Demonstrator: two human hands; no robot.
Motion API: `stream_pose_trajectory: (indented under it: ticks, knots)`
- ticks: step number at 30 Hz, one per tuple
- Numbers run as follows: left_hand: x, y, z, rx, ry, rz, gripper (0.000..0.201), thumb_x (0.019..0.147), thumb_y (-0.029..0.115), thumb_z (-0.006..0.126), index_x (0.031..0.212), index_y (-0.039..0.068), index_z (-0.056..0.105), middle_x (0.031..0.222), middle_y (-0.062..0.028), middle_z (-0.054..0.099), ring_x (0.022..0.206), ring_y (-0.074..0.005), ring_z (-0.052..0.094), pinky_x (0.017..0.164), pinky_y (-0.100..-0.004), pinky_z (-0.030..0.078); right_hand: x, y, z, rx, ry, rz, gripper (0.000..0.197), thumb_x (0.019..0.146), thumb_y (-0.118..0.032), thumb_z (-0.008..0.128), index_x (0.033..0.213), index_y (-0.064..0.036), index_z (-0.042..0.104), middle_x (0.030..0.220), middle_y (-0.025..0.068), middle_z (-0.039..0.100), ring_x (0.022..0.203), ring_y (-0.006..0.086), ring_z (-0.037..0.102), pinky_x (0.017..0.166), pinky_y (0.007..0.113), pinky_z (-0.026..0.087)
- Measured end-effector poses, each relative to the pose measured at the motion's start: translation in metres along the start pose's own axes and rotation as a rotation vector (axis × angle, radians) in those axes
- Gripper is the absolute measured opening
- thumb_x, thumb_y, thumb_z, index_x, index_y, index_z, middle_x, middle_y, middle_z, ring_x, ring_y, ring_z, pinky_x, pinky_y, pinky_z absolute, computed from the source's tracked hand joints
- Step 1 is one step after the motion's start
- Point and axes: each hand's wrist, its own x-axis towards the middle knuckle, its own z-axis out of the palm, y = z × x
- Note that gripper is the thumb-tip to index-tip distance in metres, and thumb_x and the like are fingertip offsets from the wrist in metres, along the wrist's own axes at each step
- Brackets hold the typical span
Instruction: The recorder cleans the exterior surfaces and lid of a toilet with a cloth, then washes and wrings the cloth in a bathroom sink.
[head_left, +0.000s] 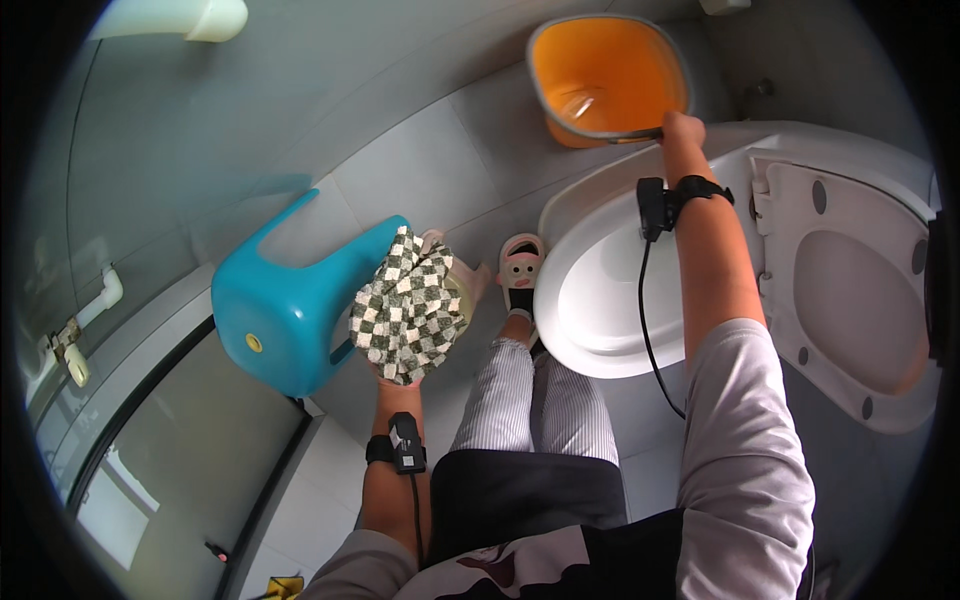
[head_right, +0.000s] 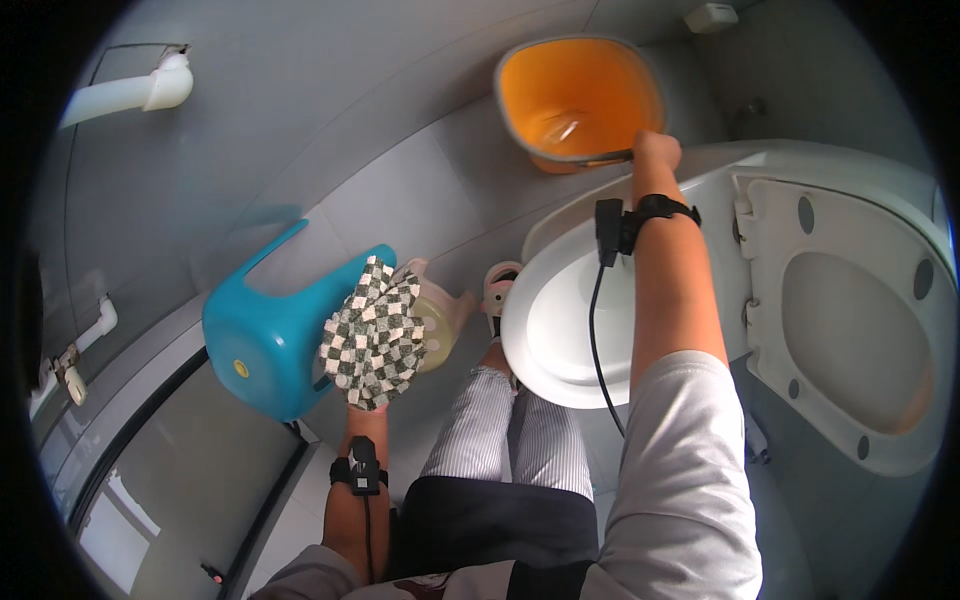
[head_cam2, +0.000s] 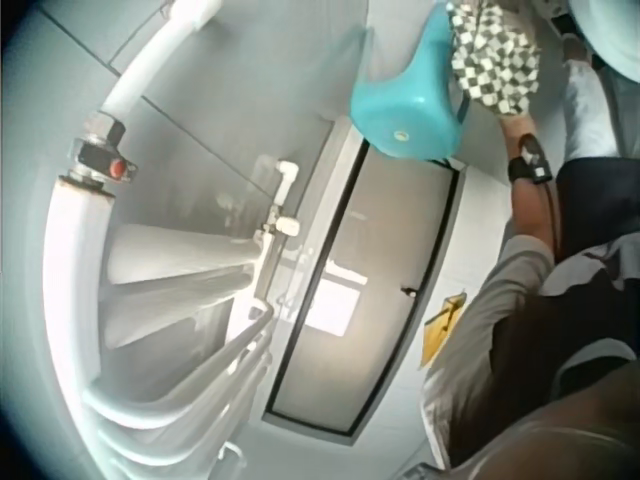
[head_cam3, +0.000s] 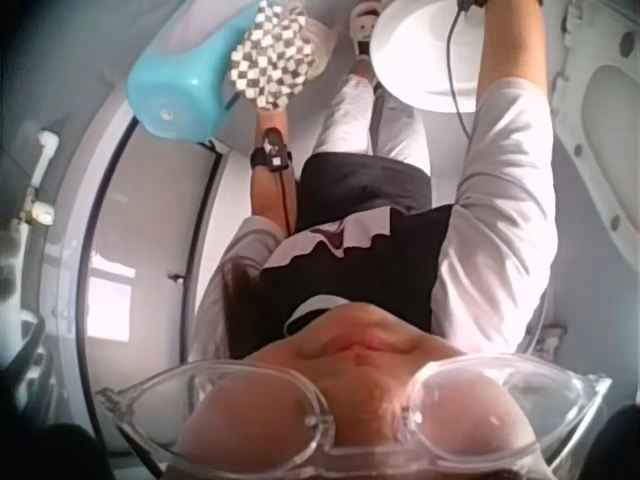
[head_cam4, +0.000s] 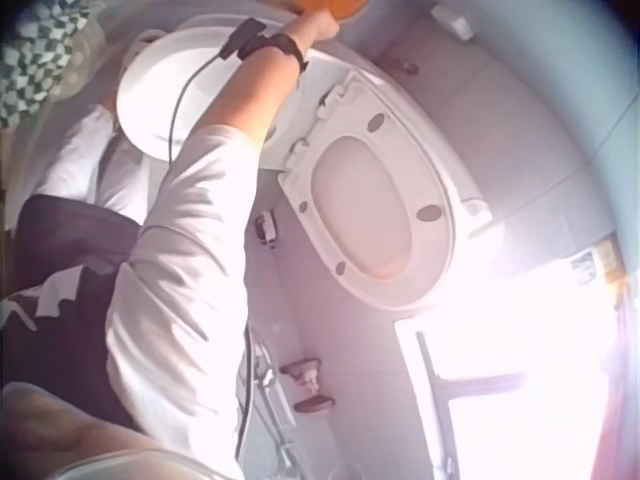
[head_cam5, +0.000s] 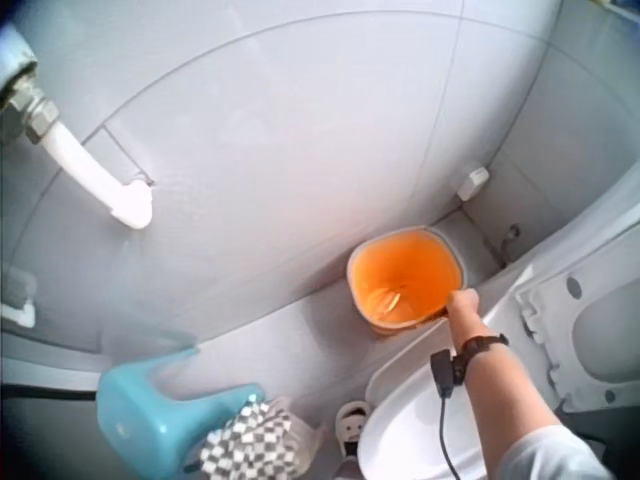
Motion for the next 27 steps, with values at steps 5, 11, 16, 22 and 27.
stream_pose_trajectory:
  ticks: [5,11,16,22,27]
  knots:
    - [-0.011,0.009,0.0,0.007,0.02,-0.01,0.054,0.09,0.046,0.034,0.131,0.012,0.039,0.133,-0.0085,0.042,0.12,-0.0283,0.041,0.098,-0.0488,0.032,0.036,0.012,-0.014,0.414,0.078,0.046,0.035,0.071,-0.018,0.063,0.092,0.0096,0.06,0.091,0.0182,0.063,0.083,0.0267,0.063,0.071,0.033,0.048]
    - [-0.003,-0.003,0.018,0.017,-0.026,-0.086,0.054,0.09,0.047,0.033,0.131,0.012,0.039,0.133,-0.0087,0.041,0.12,-0.0291,0.04,0.099,-0.0494,0.032,0.025,0.037,0.005,0.438,0.013,-0.347,0.032,0.074,-0.014,0.066,0.096,0.0075,0.058,0.09,0.0116,0.061,0.08,0.0191,0.056,0.072,0.033,0.044]
    - [-0.01,0.032,0.024,0.031,0.004,-0.047,0.059,0.087,0.052,0.033,0.131,0.013,0.04,0.135,-0.0094,0.039,0.122,-0.0328,0.038,0.1,-0.0517,0.029,-0.137,0.035,0.041,0.536,-0.335,-0.19,0.038,0.07,-0.008,0.065,0.102,0.0045,0.047,0.099,0.0155,0.057,0.092,0.0249,0.054,0.08,0.032,0.043]
    - [0.016,0.021,0.079,0.088,0.14,-0.117,0.059,0.087,0.051,0.032,0.129,0.011,0.043,0.134,-0.0102,0.041,0.12,-0.0338,0.04,0.099,-0.0528,0.03,-0.188,0.113,0.023,0.422,-0.66,-0.208,0.058,0.08,-0.015,0.06,0.127,0.0089,0.034,0.111,0.0207,0.056,0.098,0.0248,0.057,0.085,0.031,0.045]
    - [0.153,0.0,0.125,0.086,0.087,-0.196,0.057,0.086,0.051,0.034,0.126,0.011,0.046,0.128,-0.0094,0.047,0.116,-0.0317,0.046,0.096,-0.0509,0.036,-0.135,0.041,0.01,0.484,-0.924,0.032,0.05,0.085,-0.025,0.057,0.12,0.0064,0.042,0.098,0.0184,0.059,0.085,0.0258,0.061,0.075,0.031,0.051]
